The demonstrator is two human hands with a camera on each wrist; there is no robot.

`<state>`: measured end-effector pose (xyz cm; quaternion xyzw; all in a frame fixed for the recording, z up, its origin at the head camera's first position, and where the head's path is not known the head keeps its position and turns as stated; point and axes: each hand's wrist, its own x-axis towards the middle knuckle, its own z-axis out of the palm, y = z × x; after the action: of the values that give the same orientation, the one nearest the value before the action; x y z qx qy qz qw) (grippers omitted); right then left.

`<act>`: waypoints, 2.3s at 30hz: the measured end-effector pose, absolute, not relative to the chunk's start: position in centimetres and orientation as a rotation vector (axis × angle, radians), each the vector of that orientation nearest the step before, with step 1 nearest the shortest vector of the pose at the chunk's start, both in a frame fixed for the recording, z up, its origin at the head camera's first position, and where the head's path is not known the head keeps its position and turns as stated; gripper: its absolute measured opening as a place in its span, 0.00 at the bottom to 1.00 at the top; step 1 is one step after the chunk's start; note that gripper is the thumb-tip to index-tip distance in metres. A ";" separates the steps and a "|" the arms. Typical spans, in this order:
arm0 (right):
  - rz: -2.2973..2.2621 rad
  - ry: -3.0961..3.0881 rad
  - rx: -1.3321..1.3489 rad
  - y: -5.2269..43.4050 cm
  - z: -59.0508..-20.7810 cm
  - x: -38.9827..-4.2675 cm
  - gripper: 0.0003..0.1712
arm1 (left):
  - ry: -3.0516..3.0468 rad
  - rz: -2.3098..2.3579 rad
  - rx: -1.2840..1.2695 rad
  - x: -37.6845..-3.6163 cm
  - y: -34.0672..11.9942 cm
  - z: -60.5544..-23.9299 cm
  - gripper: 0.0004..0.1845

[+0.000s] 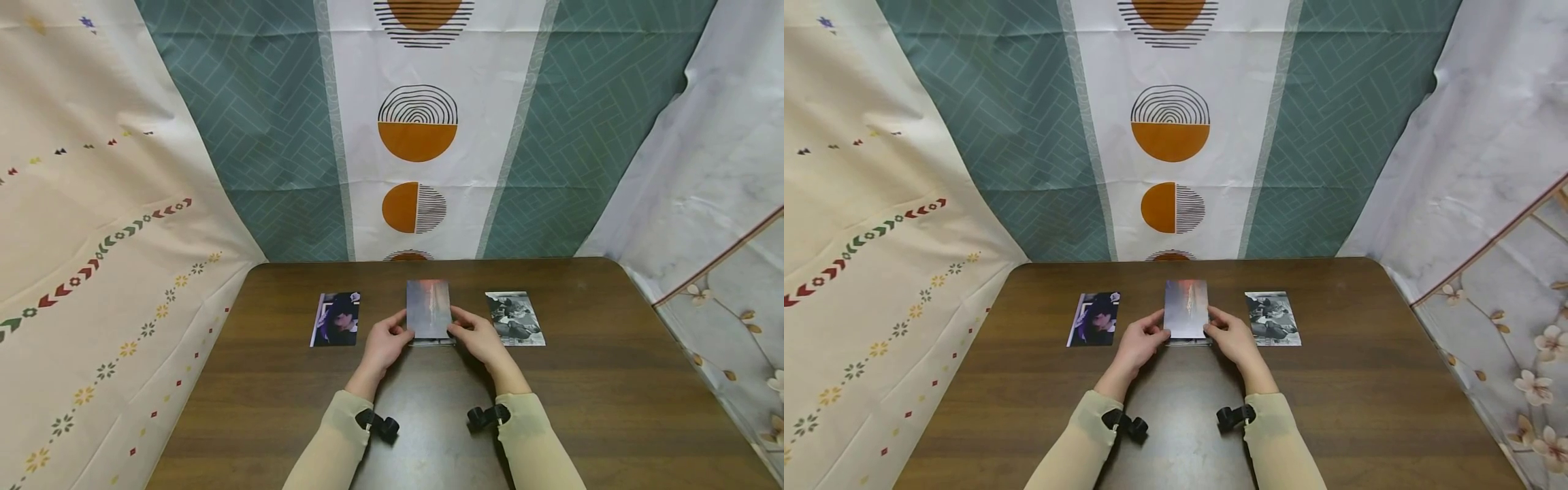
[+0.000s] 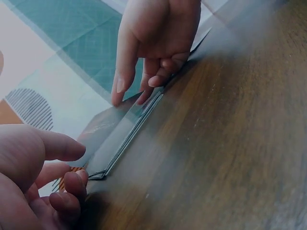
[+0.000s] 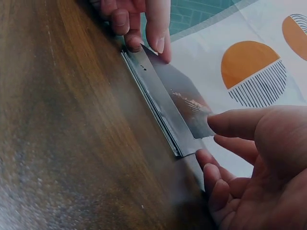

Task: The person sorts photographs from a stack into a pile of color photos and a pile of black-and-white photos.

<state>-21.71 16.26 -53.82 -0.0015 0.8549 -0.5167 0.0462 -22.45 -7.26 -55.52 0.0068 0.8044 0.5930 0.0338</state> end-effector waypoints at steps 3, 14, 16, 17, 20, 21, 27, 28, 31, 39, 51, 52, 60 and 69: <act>-1.602 2.586 0.008 16.3 -53.8 -21.7 0.31 | 2.446 1.848 0.015 -22.5 -7.4 -55.6 0.30; -1.681 2.564 0.052 16.3 -53.9 -22.0 0.32 | 2.350 1.920 0.020 -22.5 -7.4 -55.5 0.30; -1.691 2.556 0.054 16.2 -53.9 -22.0 0.32 | 2.332 1.935 0.025 -22.5 -7.5 -55.4 0.30; -1.694 2.551 0.055 16.2 -53.8 -21.9 0.32 | 2.322 1.941 0.023 -22.5 -7.5 -55.4 0.30; -1.701 2.534 0.067 16.1 -53.6 -21.9 0.32 | 2.288 1.964 0.023 -22.5 -7.5 -55.2 0.30; -1.702 2.531 0.074 16.1 -53.6 -21.9 0.32 | 2.278 1.969 0.026 -22.5 -7.5 -55.0 0.30; -1.712 2.516 0.109 16.1 -53.2 -21.9 0.32 | 2.260 1.970 0.044 -22.5 -7.6 -54.5 0.30; -1.714 2.516 0.115 16.0 -53.2 -21.9 0.32 | 2.261 1.971 0.049 -22.6 -7.6 -54.5 0.30; -1.725 2.514 0.131 16.0 -53.2 -21.8 0.32 | 2.262 1.967 0.056 -22.6 -7.8 -54.4 0.30; -1.747 2.514 0.112 15.8 -53.1 -21.6 0.31 | 2.252 1.956 0.060 -22.2 -8.1 -53.9 0.30; -1.845 2.431 0.045 12.3 -53.0 -20.8 0.31 | 2.327 1.945 0.126 -21.8 -12.1 -54.2 0.26; -1.859 2.426 0.041 11.8 -53.1 -20.8 0.31 | 2.335 1.938 0.129 -21.8 -12.6 -54.3 0.26; -1.896 2.363 -0.050 7.2 -53.7 -20.3 0.32 | 2.436 1.905 0.105 -21.7 -17.3 -54.1 0.23; -1.904 2.408 -0.188 3.9 -52.9 -20.8 0.33 | 2.496 1.896 0.095 -21.6 -20.6 -53.5 0.24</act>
<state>-20.77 3.87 -52.92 -0.0612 0.7826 -0.6187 0.0331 -21.64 -20.60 -53.46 0.0304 0.7959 0.6046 0.0027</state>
